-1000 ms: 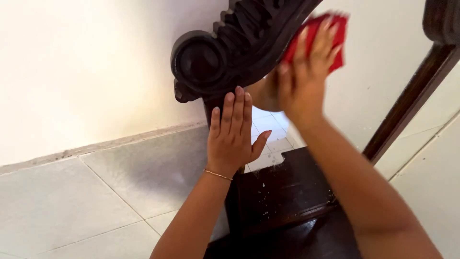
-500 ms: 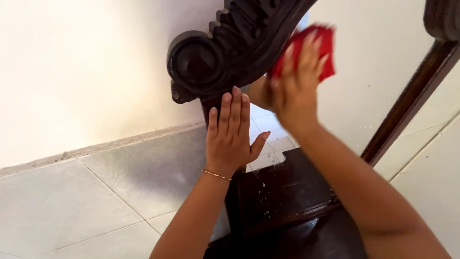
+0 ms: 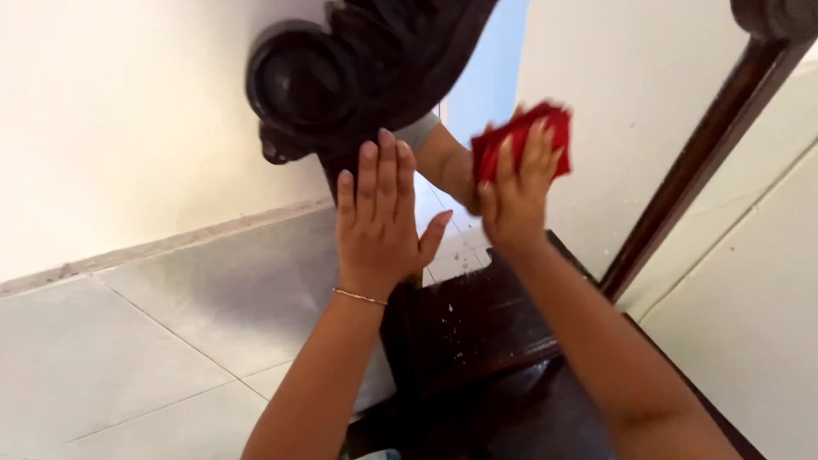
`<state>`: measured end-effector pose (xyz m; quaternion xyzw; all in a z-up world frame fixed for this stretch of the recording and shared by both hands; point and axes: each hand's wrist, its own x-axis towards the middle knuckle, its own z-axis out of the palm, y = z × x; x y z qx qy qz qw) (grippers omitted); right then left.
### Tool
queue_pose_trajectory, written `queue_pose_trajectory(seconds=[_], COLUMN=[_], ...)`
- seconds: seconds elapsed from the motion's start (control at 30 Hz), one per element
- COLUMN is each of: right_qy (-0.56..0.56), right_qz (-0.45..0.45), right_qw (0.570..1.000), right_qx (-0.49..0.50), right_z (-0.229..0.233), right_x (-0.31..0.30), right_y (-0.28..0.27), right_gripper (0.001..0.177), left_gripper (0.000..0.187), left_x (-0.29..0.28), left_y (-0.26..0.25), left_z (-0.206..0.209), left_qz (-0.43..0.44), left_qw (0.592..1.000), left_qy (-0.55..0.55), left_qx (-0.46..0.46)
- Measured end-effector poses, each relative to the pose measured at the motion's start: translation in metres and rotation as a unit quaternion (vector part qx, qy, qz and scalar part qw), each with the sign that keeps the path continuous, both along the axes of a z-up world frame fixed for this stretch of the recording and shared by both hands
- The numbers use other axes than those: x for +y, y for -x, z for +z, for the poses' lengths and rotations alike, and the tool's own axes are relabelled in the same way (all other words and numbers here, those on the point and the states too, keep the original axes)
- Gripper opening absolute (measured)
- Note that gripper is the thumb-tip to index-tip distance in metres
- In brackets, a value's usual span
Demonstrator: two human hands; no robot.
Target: Cleaning a mirror and its decorative wooden frame with a spray cleaner and a red cloth.
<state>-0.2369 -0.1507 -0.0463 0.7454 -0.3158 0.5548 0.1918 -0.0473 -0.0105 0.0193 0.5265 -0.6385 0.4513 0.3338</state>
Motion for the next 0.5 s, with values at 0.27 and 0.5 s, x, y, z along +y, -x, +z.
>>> queue_pose_trajectory(seconds=[0.27, 0.5], right_qy=[0.0, 0.067], right_qz=[-0.026, 0.01], right_qw=[0.997, 0.997], right_qx=[-0.078, 0.045], right_z=[0.099, 0.069], right_x=[-0.018, -0.002], right_y=[0.016, -0.002], right_gripper=[0.059, 0.053], left_gripper=[0.078, 0.078], left_x=[-0.002, -0.001], left_y=[0.0, 0.0], left_z=[-0.003, -0.001], left_qz=[0.03, 0.031], left_qw=[0.999, 0.999], left_qy=[-0.007, -0.005], left_qx=[-0.012, -0.018])
